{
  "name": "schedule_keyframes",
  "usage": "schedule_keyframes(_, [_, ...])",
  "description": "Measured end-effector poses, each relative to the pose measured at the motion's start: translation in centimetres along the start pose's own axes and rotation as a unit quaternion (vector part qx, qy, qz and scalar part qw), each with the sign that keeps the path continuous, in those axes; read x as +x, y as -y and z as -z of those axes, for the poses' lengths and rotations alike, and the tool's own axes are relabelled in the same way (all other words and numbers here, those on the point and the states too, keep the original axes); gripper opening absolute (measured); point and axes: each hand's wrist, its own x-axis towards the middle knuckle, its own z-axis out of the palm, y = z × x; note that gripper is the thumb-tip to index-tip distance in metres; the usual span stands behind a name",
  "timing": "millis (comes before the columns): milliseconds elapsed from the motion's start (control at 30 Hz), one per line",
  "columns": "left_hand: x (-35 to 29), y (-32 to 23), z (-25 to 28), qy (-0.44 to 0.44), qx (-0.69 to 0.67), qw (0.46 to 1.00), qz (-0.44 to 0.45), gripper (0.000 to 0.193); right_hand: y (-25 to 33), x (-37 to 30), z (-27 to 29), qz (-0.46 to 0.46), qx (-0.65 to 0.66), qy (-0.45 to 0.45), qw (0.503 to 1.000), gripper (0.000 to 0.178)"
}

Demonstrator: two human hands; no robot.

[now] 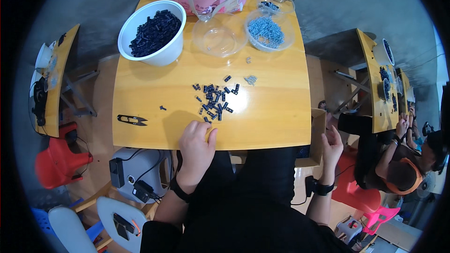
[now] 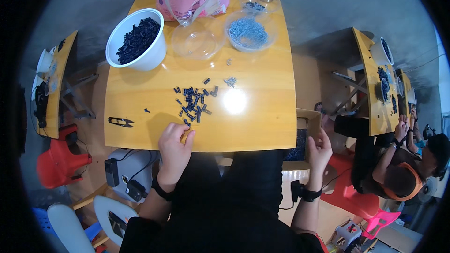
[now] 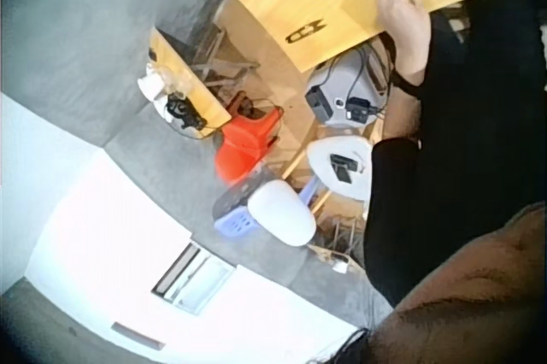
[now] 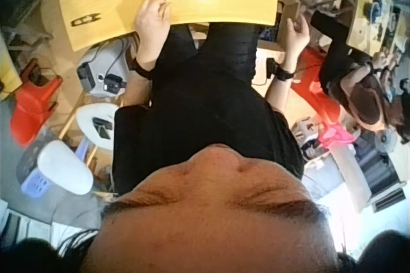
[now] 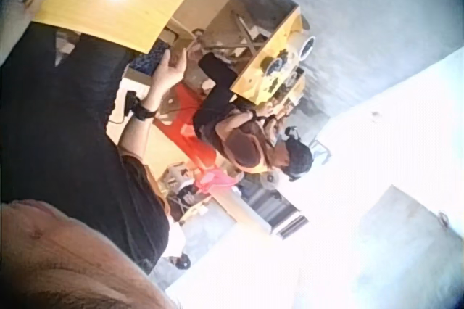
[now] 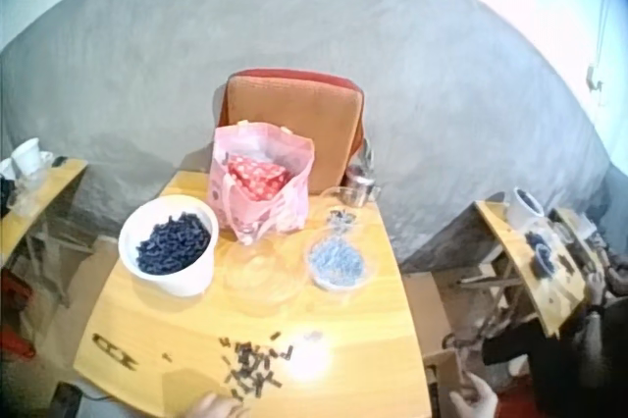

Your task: The person assembles small components by hand, picking up a black plastic piece and a small metal pin, joining them together, and placing the finished unit on the table. This process is repeated multiple times, with the person occasionally moving loose pieces around the table to reach others.

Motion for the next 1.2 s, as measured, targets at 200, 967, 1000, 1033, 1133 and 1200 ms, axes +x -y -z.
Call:
schedule_keyframes(200, [0.2,1.2,-1.2,0.023,-0.033,0.999,0.008,0.011,11.9,1.6,-6.7,0.155,0.073,0.104,0.98,0.017])
schedule_keyframes(967, [12.4,-2.3,-0.9,0.152,0.108,0.981,-0.05,0.012,18.0,3.3,-15.2,0.042,0.359,0.268,0.893,0.006])
schedule_keyframes(1000, [12.9,-2.3,-2.0,0.166,0.153,0.973,-0.052,0.013,17.1,3.4,-14.9,0.04,0.363,0.261,0.894,0.006])
schedule_keyframes(1033, [13.3,-2.2,-2.9,0.169,0.155,0.972,-0.059,0.013,16.3,3.4,-14.7,-0.006,0.393,0.287,0.874,0.007])
schedule_keyframes(1133, [13.9,-1.4,-4.8,0.194,0.177,0.962,-0.07,0.013,14.8,3.5,-14.5,-0.021,0.361,0.308,0.88,0.007])
schedule_keyframes(1200, [14.0,-0.7,-5.4,0.178,0.152,0.97,-0.067,0.013,14.5,3.4,-15.0,0.023,0.291,0.303,0.907,0.007])
